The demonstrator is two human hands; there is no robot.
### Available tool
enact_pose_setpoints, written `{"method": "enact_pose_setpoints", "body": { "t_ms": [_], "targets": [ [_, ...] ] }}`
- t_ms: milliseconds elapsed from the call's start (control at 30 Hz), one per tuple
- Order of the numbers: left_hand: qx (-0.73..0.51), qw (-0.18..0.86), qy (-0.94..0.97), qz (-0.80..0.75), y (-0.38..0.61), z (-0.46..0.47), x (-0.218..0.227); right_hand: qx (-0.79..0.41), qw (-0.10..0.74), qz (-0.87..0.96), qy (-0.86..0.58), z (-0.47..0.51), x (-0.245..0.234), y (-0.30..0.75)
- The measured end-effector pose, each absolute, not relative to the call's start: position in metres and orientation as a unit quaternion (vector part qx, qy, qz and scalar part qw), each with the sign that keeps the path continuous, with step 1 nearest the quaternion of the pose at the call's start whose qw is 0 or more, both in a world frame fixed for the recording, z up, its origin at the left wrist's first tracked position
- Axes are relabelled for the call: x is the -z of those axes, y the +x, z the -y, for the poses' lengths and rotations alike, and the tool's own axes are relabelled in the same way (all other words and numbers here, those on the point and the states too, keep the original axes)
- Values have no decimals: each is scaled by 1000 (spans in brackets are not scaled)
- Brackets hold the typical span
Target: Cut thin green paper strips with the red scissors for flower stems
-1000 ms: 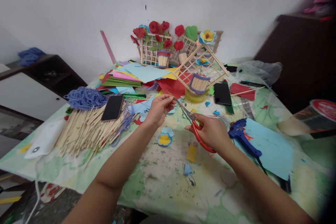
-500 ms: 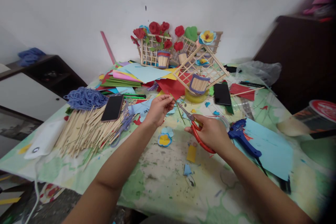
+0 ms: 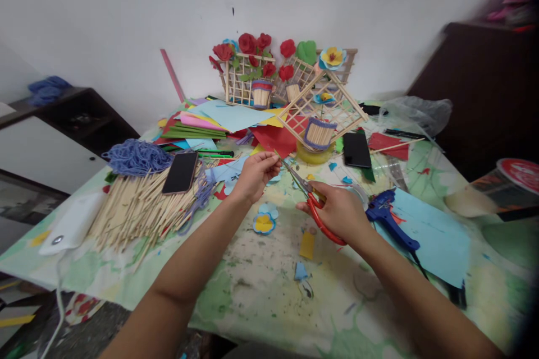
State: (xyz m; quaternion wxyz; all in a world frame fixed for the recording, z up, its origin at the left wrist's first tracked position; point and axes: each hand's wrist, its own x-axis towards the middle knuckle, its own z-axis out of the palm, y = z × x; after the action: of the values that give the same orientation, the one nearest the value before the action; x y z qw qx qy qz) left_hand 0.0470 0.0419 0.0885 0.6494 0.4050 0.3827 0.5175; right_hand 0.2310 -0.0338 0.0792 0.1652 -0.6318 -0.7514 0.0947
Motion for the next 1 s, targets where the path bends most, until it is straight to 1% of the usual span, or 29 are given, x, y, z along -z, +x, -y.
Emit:
{"method": "enact_pose_setpoints", "body": {
  "t_ms": [1000],
  "targets": [
    [-515, 639, 420, -386, 47, -42, -88, -68, 170, 750, -635, 34, -77, 231]
  ]
}}
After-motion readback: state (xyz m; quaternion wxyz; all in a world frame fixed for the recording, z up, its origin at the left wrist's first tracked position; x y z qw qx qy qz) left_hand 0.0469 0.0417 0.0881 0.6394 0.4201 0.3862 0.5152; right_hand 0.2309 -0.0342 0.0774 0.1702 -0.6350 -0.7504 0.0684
